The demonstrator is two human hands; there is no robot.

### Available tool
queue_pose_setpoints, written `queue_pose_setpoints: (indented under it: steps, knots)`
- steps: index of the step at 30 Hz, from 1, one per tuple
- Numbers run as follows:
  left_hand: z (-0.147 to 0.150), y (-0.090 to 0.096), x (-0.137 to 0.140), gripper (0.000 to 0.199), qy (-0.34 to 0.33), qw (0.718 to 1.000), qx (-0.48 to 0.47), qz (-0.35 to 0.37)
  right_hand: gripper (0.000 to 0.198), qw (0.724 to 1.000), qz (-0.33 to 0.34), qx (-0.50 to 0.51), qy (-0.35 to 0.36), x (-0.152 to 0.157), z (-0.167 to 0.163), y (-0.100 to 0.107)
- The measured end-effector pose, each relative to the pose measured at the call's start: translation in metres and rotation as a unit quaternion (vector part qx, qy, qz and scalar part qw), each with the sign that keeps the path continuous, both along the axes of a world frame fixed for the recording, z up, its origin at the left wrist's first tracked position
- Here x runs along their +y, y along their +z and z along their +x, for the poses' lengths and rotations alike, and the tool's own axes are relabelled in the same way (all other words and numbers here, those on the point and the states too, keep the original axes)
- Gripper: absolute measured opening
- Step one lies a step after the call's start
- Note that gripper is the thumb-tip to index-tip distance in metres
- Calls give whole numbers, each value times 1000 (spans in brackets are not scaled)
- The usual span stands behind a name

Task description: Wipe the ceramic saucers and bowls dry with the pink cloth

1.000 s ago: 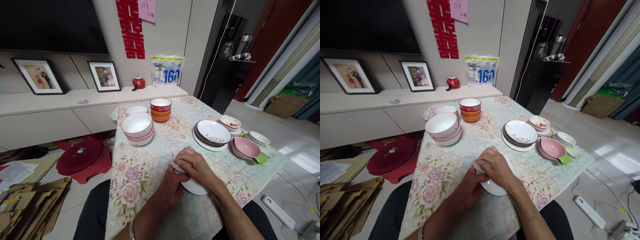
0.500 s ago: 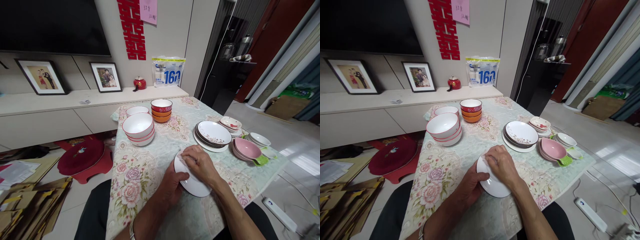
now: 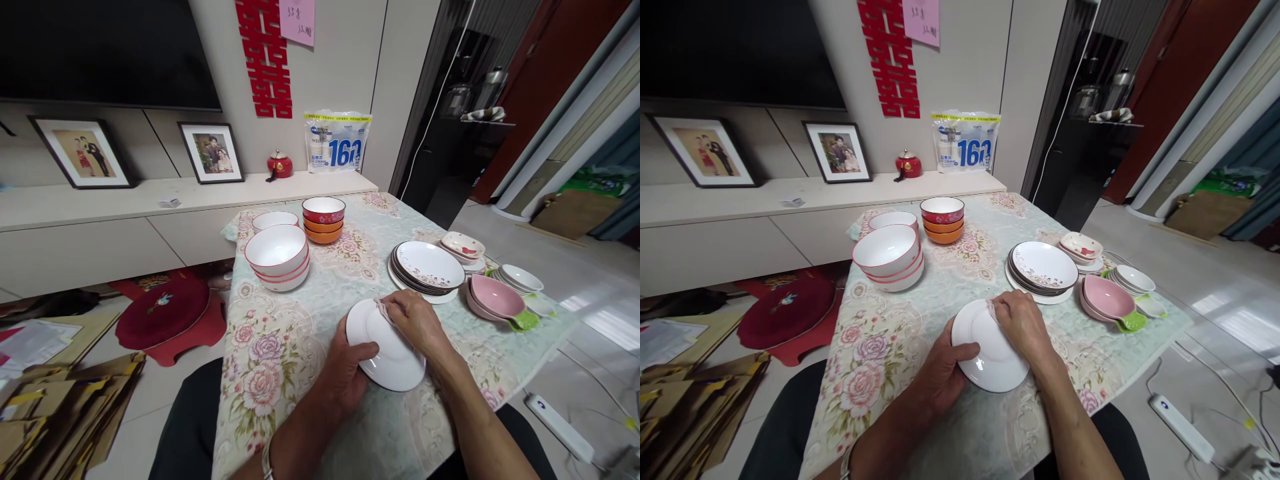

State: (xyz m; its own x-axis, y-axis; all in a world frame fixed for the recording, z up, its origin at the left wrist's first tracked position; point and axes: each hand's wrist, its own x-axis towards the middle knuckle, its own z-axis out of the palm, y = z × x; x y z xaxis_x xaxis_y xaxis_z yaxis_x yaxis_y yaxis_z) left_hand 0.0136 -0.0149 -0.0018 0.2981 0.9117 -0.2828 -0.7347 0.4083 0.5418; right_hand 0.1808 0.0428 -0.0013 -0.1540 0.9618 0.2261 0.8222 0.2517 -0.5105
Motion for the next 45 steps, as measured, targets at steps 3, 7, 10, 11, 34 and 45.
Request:
queue_pose_setpoints:
  steps: [3, 7, 10, 11, 34, 45]
  knots:
    - [0, 0, 1, 82, -7, 1000, -1, -6, 23, 999, 6, -11, -32, -1, -1, -1]
    - [1, 0, 2, 79, -20, 1000, 8, -13, 19, 997, 61, 2, 53, -10, -20, 7]
    - [2, -1, 1, 64, -27, 1000, 10, -7, 19, 983, 68, 31, 166, -19, -37, 18]
    - [2, -1, 1, 56, -30, 1000, 10, 0, 19, 977, 62, 42, 198, -21, -40, 21]
    - [3, 1, 0, 55, -54, 998, -11, -15, 19, 983, 76, 25, 166, -21, -40, 19]
    - [-1, 1, 2, 61, -36, 999, 4, 11, 19, 996, 22, 60, 64, -2, -11, 0]
